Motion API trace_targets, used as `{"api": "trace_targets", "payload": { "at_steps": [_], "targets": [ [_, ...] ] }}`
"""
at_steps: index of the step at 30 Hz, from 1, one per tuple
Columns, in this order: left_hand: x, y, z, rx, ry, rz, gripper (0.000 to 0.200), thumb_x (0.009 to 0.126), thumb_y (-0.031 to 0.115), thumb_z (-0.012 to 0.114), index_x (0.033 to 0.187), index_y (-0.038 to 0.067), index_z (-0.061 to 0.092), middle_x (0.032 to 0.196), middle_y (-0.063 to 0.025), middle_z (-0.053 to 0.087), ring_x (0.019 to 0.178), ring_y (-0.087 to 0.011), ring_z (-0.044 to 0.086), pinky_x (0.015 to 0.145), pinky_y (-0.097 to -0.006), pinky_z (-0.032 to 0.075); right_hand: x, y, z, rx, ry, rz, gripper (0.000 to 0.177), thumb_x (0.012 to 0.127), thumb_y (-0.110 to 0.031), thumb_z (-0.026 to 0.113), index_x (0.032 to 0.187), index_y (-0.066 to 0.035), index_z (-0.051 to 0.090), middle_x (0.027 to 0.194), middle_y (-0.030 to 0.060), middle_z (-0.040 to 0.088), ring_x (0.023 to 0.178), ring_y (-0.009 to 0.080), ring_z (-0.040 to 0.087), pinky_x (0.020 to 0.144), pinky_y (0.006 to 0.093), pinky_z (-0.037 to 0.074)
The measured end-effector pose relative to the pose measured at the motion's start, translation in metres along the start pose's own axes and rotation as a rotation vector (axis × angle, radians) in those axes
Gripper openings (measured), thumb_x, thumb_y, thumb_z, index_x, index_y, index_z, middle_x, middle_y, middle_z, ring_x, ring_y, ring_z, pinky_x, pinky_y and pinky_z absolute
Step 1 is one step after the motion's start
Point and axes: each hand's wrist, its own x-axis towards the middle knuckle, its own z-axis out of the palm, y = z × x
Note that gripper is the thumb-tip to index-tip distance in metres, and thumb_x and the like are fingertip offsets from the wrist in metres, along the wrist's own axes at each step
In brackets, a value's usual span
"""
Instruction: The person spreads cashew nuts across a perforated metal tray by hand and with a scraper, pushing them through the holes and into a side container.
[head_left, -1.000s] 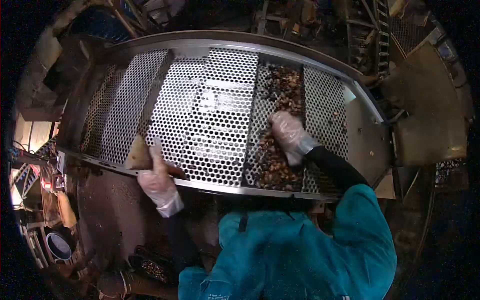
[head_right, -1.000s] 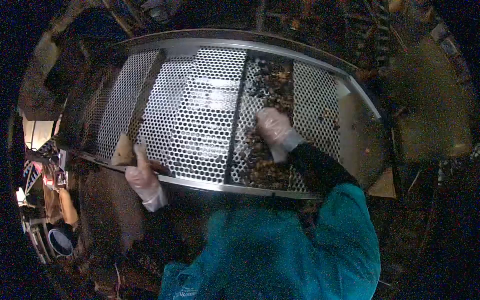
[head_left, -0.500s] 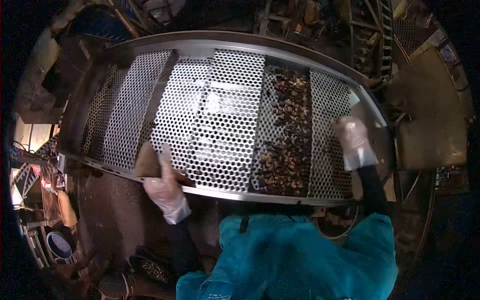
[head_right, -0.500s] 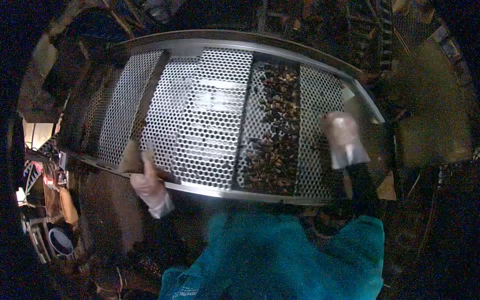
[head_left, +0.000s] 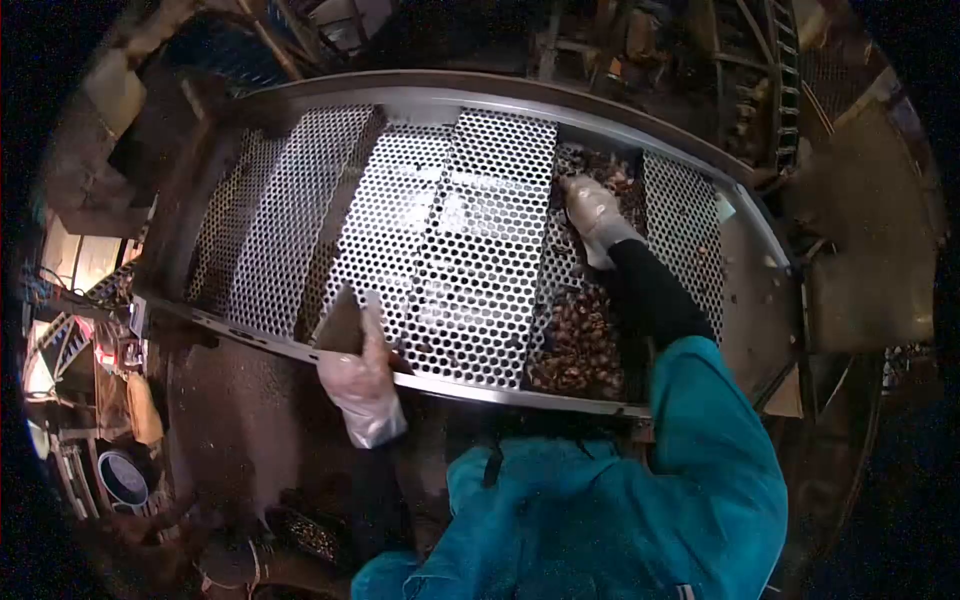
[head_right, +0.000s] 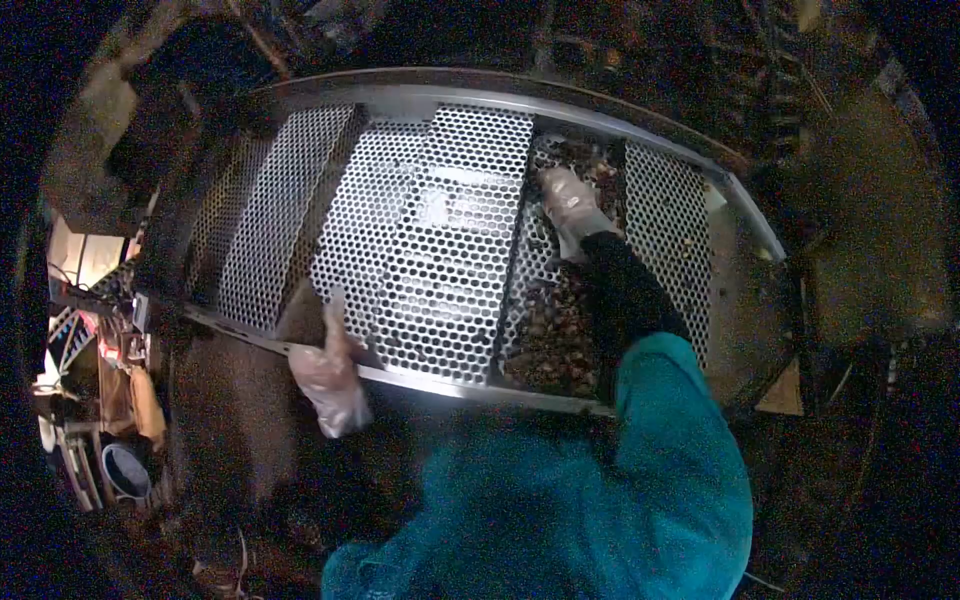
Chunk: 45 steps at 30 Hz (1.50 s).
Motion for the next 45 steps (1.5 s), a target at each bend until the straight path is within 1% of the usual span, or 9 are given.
{"api": "trace_targets", "payload": {
  "at_steps": [2,8,10,13,18,24,30,41,45],
  "targets": [
    [0.036,0.019,-0.035,-0.821,-0.283,-1.089,0.029,0.096,0.017,0.076,0.111,-0.007,0.075,0.066,-0.0023,0.068,0.049,-0.0097,0.055,0.042,-0.0297,0.036,-0.051,-0.065,-0.043,0.012,-0.151,-0.057,0.038,0.100,-0.023,0.058,0.134,-0.007,0.057,0.119,0.0131,0.064,0.103,0.0274,0.065,0.088,0.0373,0.056],
    [0.005,0.001,-0.013,-0.241,-0.057,-0.224,0.027,0.094,0.007,0.075,0.115,-0.009,0.071,0.100,-0.0165,0.077,0.073,-0.0160,0.071,0.060,-0.0265,0.054,-0.113,-0.030,-0.047,1.286,-0.676,0.054,0.033,0.102,-0.019,0.060,0.129,0.000,0.059,0.112,0.0140,0.066,0.099,0.0232,0.065,0.088,0.0361,0.057],
    [0.023,-0.006,-0.022,-0.719,-0.134,-0.667,0.027,0.095,0.010,0.074,0.115,-0.008,0.072,0.093,-0.0138,0.077,0.062,-0.0122,0.065,0.052,-0.0245,0.048,-0.118,0.023,-0.026,1.660,-0.619,0.154,0.032,0.104,-0.018,0.056,0.129,0.003,0.058,0.121,0.0170,0.065,0.109,0.0256,0.065,0.093,0.0395,0.058],
    [0.031,0.022,-0.030,-0.995,0.036,-0.777,0.028,0.095,0.014,0.075,0.112,-0.007,0.073,0.086,-0.0108,0.077,0.053,-0.0090,0.060,0.046,-0.0216,0.044,-0.120,-0.064,-0.089,0.245,-0.203,0.190,0.029,0.104,-0.013,0.056,0.128,0.003,0.058,0.121,0.0140,0.064,0.108,0.0220,0.064,0.092,0.0382,0.056],
    [0.029,0.026,-0.029,-0.873,-0.066,-0.807,0.028,0.096,0.019,0.075,0.110,-0.005,0.074,0.077,-0.0071,0.073,0.043,-0.0090,0.051,0.042,-0.0230,0.040,-0.119,-0.060,-0.108,0.428,-0.093,0.562,0.017,0.095,-0.009,0.068,0.111,-0.003,0.069,0.099,0.0076,0.066,0.090,0.0190,0.064,0.083,0.0323,0.055],
    [0.045,0.031,-0.026,-0.681,0.077,-0.832,0.033,0.097,0.031,0.074,0.089,-0.001,0.072,0.076,-0.0118,0.073,0.045,-0.0143,0.054,0.040,-0.0294,0.041,-0.135,-0.141,-0.084,-0.260,-0.279,-0.263,0.049,0.101,-0.014,0.064,0.146,-0.006,0.048,0.113,0.0078,0.067,0.091,0.0148,0.067,0.079,0.0278,0.060],
    [0.045,0.032,-0.041,-0.895,0.057,-0.697,0.025,0.092,0.009,0.078,0.111,-0.006,0.074,0.093,-0.0141,0.077,0.092,-0.0218,0.074,0.082,-0.0338,0.058,-0.095,-0.104,-0.058,1.601,-0.147,0.152,0.037,0.107,-0.014,0.055,0.142,-0.003,0.051,0.102,-0.0003,0.067,0.085,0.0019,0.063,0.069,0.0147,0.054],
    [0.031,0.038,-0.017,-0.707,0.107,-0.554,0.036,0.096,0.028,0.075,0.094,-0.008,0.074,0.071,-0.0087,0.075,0.039,-0.0114,0.057,0.038,-0.0268,0.046,-0.190,-0.075,-0.236,-0.976,-0.097,0.682,0.042,0.094,-0.031,0.071,0.125,-0.003,0.062,0.127,0.0143,0.061,0.096,0.0252,0.070,0.084,0.0396,0.060],
    [0.027,0.024,-0.019,-0.787,0.135,-0.467,0.026,0.099,0.016,0.068,0.108,-0.008,0.070,0.097,-0.0131,0.077,0.057,-0.0122,0.066,0.045,-0.0246,0.049,-0.190,-0.094,-0.153,-0.321,-0.105,0.228,0.049,0.098,-0.032,0.067,0.138,-0.008,0.052,0.130,0.0133,0.062,0.105,0.0260,0.068,0.100,0.0439,0.054]
  ]
}}
